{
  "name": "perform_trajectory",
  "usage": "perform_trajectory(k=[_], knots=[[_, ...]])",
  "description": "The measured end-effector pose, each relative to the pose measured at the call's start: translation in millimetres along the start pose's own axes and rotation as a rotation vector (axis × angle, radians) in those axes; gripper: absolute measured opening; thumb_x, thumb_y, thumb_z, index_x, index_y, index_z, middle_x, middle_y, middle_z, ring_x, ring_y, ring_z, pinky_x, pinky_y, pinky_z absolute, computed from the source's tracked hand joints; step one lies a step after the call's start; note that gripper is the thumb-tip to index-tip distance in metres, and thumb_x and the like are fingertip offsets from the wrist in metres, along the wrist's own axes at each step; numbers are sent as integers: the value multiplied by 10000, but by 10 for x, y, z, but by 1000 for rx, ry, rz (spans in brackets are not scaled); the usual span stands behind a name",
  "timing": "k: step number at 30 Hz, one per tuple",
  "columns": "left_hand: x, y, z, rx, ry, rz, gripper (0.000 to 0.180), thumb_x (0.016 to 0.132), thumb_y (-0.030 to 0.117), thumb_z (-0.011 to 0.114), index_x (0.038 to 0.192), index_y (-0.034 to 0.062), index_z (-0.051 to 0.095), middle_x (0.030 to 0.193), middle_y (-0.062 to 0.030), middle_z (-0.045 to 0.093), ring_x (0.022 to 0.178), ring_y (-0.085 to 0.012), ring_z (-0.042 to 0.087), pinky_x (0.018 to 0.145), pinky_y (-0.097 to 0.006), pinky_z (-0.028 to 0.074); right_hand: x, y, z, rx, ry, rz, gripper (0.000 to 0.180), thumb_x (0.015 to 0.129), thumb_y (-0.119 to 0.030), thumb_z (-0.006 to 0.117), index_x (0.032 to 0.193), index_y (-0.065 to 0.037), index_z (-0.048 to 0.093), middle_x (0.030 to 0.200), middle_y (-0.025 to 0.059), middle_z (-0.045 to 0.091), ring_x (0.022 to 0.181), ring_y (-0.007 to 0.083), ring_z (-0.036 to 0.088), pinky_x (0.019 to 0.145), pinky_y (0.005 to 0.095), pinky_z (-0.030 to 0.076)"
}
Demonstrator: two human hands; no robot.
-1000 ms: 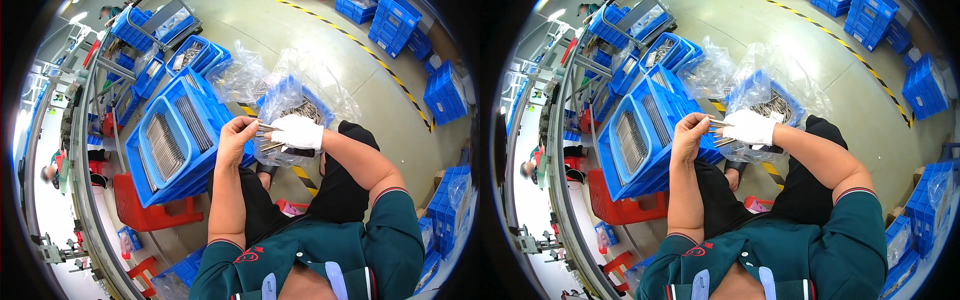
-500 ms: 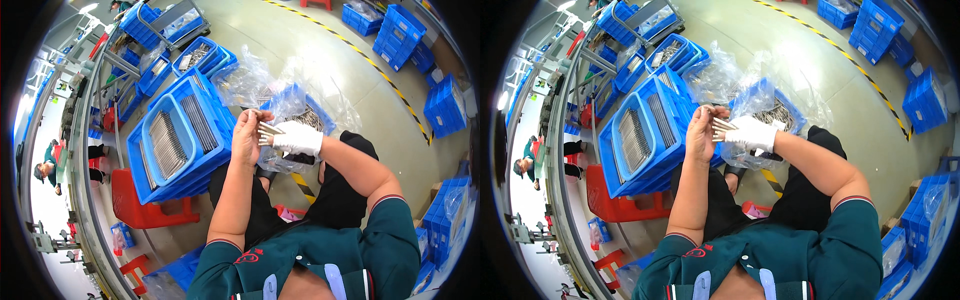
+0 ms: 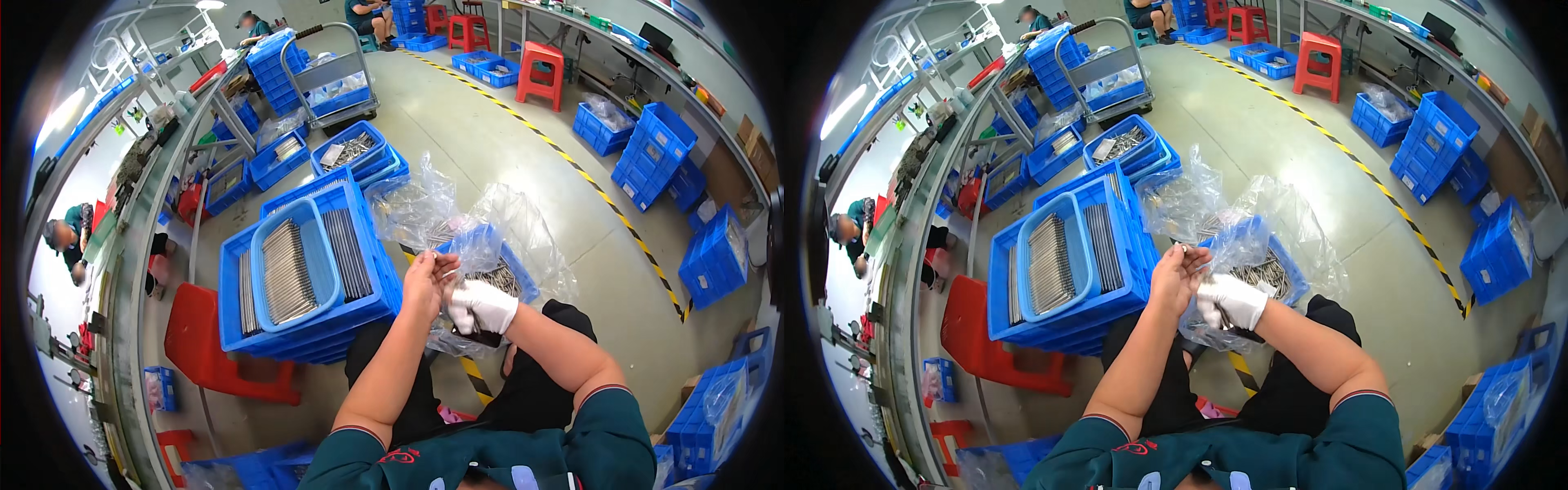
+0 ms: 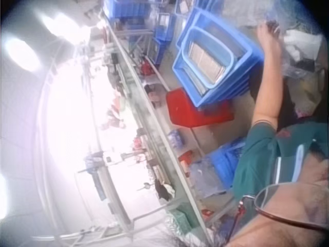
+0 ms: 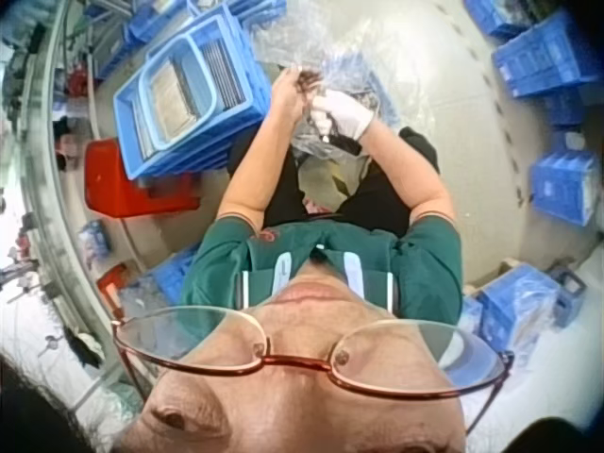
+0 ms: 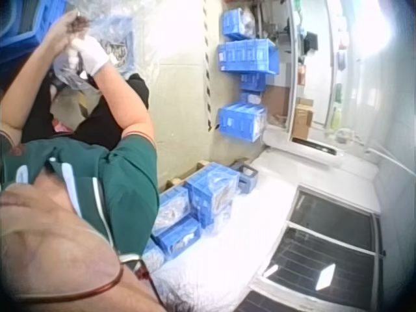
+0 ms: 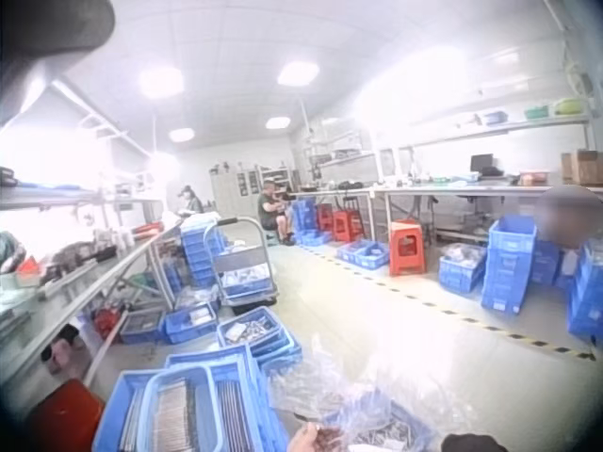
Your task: The person sits on the floor and repeatedly picks up small metal rods from a plastic bag, inspects them by holding them between fingers, and places them into a blue bin. The person also handles a small white cylindrical object and a smartphone during the process.
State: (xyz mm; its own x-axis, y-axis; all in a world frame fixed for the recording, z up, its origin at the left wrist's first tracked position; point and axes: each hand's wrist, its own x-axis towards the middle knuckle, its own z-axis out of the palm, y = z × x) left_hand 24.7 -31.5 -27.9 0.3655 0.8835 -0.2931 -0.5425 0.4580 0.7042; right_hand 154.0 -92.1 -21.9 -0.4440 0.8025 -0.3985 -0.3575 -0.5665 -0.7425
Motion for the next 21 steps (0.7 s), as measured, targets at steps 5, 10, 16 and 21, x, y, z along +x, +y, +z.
perform_trajectory(k=[5,10,16,21], knots=[[215,-525,-12,-321,136,-245,295,994,268,367,993,24,532,994,-131,624,933,-252,604,861,-414,473,188,-201,-99,330,281,-548,92,927,-137,536,875,-67,506,648,38,532,547,160,535,500,288,454],[242,-585,212,-584,-30,-190,341,974,231,372,1155,-5,539,1136,-158,599,1061,-274,580,945,-415,449,268,-207,96,199,457,-768,70,891,-88,582,899,-49,525,659,33,546,570,125,544,513,252,444],[314,-619,156,-478,98,-192,352,978,231,338,1166,-1,525,1157,-167,582,1051,-291,585,942,-416,462,346,-236,78,155,498,-734,78,897,-105,573,909,-39,532,642,17,522,539,104,507,491,233,409],[211,-561,239,-310,244,-102,312,962,232,376,1127,29,545,1051,-147,627,958,-253,630,843,-364,508,386,-210,131,243,434,-743,165,929,-185,542,815,-70,514,633,12,496,506,107,465,474,243,381]])
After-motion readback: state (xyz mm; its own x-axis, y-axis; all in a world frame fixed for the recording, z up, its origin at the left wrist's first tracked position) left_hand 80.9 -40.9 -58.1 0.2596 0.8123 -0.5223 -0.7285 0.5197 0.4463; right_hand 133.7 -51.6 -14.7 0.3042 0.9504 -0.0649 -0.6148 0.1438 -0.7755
